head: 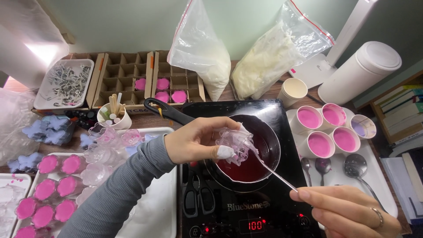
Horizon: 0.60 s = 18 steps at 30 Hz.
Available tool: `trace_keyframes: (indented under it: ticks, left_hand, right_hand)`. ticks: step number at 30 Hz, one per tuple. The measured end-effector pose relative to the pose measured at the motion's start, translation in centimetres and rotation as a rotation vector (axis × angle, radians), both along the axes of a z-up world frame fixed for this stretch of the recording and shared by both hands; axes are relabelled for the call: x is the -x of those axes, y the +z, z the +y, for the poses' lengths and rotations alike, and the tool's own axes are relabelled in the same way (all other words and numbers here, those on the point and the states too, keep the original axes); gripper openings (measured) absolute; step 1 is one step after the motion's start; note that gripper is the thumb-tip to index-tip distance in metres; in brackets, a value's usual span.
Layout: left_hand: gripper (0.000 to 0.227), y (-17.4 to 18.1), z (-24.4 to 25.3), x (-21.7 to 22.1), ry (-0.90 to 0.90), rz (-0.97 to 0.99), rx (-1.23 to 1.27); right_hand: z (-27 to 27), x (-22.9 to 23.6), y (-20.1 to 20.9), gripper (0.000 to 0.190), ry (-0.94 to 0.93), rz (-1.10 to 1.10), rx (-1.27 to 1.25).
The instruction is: The person trims excess wax from the tops of molded candles, dipping scissors into a pot of melted red wax on a hot plate to clean or warm the blades between cuts. They hold each candle over the pot while cutting, then place the trimmed candles onto trays alongside other finished pink and blue candles.
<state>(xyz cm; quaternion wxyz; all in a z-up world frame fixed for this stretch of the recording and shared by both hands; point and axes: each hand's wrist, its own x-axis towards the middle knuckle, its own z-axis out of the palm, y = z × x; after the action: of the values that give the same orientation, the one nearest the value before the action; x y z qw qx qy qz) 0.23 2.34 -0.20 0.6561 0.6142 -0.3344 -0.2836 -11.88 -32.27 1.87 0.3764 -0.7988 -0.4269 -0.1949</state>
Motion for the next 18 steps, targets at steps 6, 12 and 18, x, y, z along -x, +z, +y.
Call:
trace_keyframes:
  ticks: [6, 12, 18]
  left_hand:
    - [0.061, -0.1, 0.2, -0.1, 0.019, -0.047, -0.017]
    - [0.059, -0.2, 0.3, -0.1, 0.037, -0.014, -0.063]
    - [0.059, 0.2, 0.1, -0.2, 0.019, -0.040, -0.036]
  right_hand:
    - [-0.3, 0.5, -0.8, 0.010, -0.018, -0.015, 0.042]
    - [-1.1, 1.2, -1.1, 0.007, -0.093, 0.111, -0.053]
    - [0.3, 0.7, -0.7, 0.008, -0.142, -0.001, -0.020]
